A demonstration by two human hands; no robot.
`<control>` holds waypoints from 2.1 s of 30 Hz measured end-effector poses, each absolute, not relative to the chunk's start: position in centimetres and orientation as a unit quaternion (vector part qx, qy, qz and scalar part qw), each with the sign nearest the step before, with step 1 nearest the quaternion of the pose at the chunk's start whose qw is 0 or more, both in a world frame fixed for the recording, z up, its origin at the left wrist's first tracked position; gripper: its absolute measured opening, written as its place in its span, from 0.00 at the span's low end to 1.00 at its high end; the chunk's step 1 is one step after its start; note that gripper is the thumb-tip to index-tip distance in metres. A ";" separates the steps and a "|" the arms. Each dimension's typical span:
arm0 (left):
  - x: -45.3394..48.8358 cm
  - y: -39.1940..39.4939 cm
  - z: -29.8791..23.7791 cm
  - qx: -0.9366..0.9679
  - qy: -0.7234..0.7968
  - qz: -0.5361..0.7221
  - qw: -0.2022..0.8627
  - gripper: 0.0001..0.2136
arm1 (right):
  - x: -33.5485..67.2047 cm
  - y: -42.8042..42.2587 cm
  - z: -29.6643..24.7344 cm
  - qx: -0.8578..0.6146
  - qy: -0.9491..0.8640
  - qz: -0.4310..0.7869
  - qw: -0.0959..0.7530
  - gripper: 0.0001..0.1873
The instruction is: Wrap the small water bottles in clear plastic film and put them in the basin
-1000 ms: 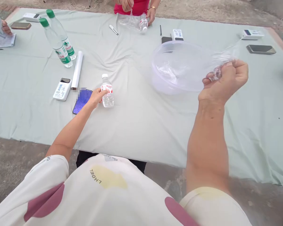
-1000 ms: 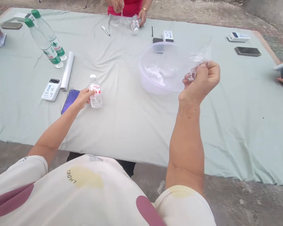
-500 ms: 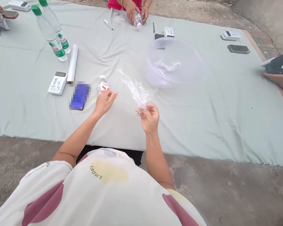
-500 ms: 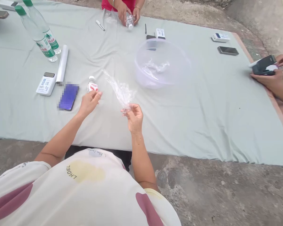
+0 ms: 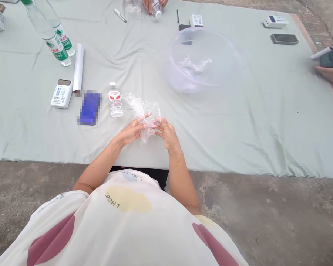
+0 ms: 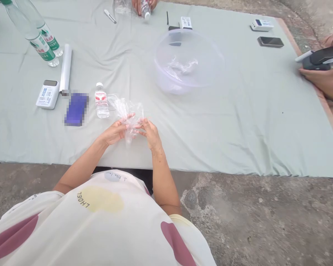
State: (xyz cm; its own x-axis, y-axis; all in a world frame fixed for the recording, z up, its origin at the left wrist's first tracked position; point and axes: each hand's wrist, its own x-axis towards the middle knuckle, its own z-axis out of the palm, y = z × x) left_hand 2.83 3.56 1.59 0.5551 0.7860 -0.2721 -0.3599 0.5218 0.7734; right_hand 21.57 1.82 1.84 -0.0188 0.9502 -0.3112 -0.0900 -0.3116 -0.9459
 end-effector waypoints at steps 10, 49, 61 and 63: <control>1.0 2.9 0.8 0.228 0.481 0.394 0.749 0.06 | 23.6 4.1 1.5 -0.529 -0.330 0.554 0.551 0.18; -1.5 2.4 0.3 0.865 0.459 0.033 0.202 0.29 | 22.7 6.7 0.3 -0.612 -0.739 0.241 0.145 0.20; -8.8 -1.2 1.1 0.782 0.566 0.165 0.205 0.09 | 28.7 9.4 -0.5 -0.661 -0.671 0.204 0.268 0.18; -8.9 0.0 1.7 0.697 0.648 0.245 0.182 0.09 | 27.4 9.3 -0.2 -0.654 -0.671 0.196 0.289 0.17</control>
State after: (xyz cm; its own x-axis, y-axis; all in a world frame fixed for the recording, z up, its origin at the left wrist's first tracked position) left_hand -8.89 0.04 1.73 0.0389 0.9937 0.1055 0.8147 -0.0926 0.5725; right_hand 27.35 9.32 -0.22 0.0220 0.9911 0.1310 0.7647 0.0678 -0.6408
